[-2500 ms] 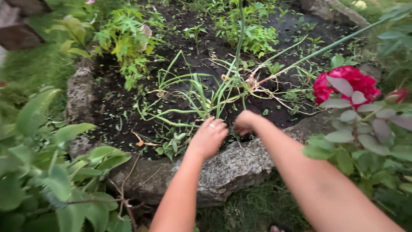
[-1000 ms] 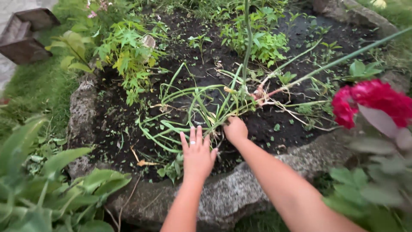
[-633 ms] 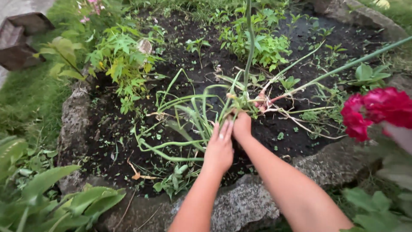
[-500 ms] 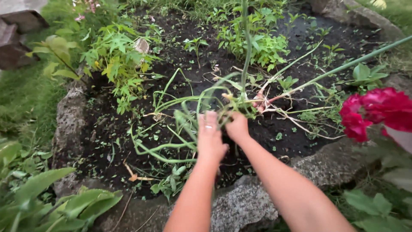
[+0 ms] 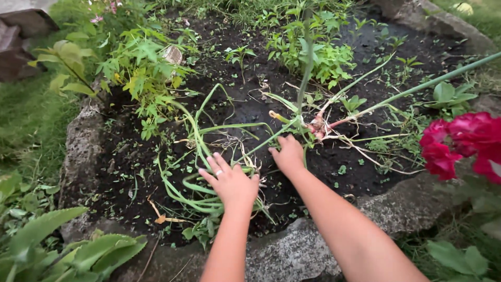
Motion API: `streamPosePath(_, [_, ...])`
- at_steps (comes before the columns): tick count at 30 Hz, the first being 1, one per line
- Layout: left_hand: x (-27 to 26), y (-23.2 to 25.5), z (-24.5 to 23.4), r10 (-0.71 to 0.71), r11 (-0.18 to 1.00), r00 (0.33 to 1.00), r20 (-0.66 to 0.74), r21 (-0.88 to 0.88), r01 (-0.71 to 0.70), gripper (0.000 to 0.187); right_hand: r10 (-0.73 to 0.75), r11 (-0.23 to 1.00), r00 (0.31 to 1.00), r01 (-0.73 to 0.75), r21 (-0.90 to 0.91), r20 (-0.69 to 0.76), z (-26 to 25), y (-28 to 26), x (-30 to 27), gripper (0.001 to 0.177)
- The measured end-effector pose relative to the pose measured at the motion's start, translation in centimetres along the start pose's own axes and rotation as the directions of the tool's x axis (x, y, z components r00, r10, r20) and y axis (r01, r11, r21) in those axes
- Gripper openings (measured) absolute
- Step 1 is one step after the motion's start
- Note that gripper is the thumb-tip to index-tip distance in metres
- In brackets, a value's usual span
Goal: Pulling weeds and unwanted stalks from a garden bed by hand.
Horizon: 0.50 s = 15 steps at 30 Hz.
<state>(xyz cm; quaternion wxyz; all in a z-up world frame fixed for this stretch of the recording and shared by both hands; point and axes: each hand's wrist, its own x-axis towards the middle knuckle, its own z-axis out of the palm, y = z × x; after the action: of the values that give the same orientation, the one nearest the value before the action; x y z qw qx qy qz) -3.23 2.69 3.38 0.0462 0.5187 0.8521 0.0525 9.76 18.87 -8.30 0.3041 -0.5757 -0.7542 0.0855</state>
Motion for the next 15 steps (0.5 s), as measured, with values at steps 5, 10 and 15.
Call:
streamPosePath(5, [0.0,-0.8,2.6,-0.002,0.996,0.995,-0.099,-0.085,-0.006,0.067,-0.069,0.997,0.996,0.071,-0.018,0.056,0.6,0.2,1.1,0.031])
streamPosePath(10, [0.0,-1.1,2.7,-0.014,0.995,0.998,-0.067,-0.099,0.007,0.066,-0.118,0.993,0.99,0.116,0.034,0.071,0.6,-0.2,1.5,0.025])
streamPosePath(15, [-0.3,-1.2,2.8,0.005,0.995,0.996,-0.085,-0.098,-0.014,0.067,-0.211,0.967,0.976,0.216,0.136,-0.05,2.7,1.5,2.0,0.02])
